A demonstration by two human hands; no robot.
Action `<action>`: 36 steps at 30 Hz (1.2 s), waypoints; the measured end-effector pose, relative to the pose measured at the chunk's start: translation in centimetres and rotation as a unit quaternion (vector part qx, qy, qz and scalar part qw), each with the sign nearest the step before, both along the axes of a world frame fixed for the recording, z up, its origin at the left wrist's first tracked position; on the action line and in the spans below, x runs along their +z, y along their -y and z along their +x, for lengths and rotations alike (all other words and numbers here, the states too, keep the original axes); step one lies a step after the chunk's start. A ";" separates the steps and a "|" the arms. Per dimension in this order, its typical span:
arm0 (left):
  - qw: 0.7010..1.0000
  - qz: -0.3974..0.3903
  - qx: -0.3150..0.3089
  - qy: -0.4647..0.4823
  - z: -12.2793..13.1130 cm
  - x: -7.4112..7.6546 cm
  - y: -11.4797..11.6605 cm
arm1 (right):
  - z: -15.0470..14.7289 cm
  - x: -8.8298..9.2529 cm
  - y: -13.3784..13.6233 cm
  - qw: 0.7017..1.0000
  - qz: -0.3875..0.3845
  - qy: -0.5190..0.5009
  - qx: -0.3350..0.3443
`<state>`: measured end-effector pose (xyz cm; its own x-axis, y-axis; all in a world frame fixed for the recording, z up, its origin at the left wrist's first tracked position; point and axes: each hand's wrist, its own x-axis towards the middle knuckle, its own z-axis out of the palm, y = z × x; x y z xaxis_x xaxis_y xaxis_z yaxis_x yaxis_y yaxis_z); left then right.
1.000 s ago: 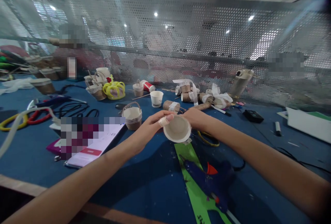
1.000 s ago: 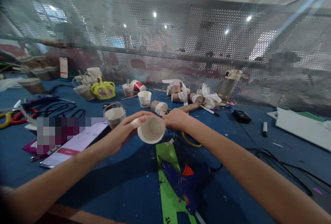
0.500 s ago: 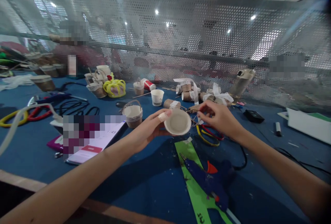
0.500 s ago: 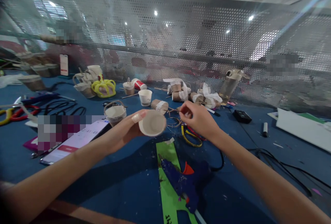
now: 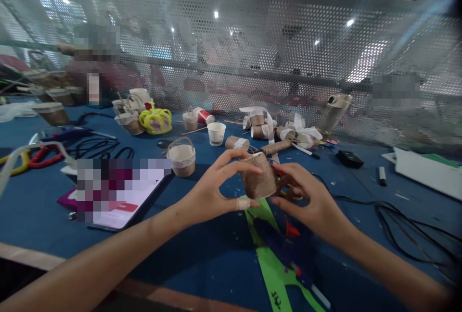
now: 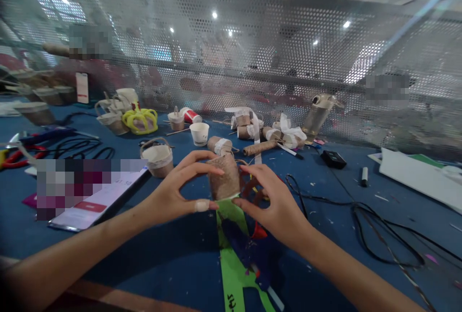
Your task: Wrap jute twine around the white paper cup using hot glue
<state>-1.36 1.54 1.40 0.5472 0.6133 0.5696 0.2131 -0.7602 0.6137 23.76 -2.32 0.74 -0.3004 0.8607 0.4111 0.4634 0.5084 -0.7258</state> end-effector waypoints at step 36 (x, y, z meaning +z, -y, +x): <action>0.969 -0.240 -0.055 0.006 0.8 0.5 1.3 | 0.4 -0.8 1.5 0.972 0.071 -0.213 -0.072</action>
<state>-0.53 0.27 1.94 0.6189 0.7481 0.2395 0.1382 -0.4039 0.9043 24.15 -3.80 -0.08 0.0428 0.8063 0.5900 0.2100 0.5700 -0.7943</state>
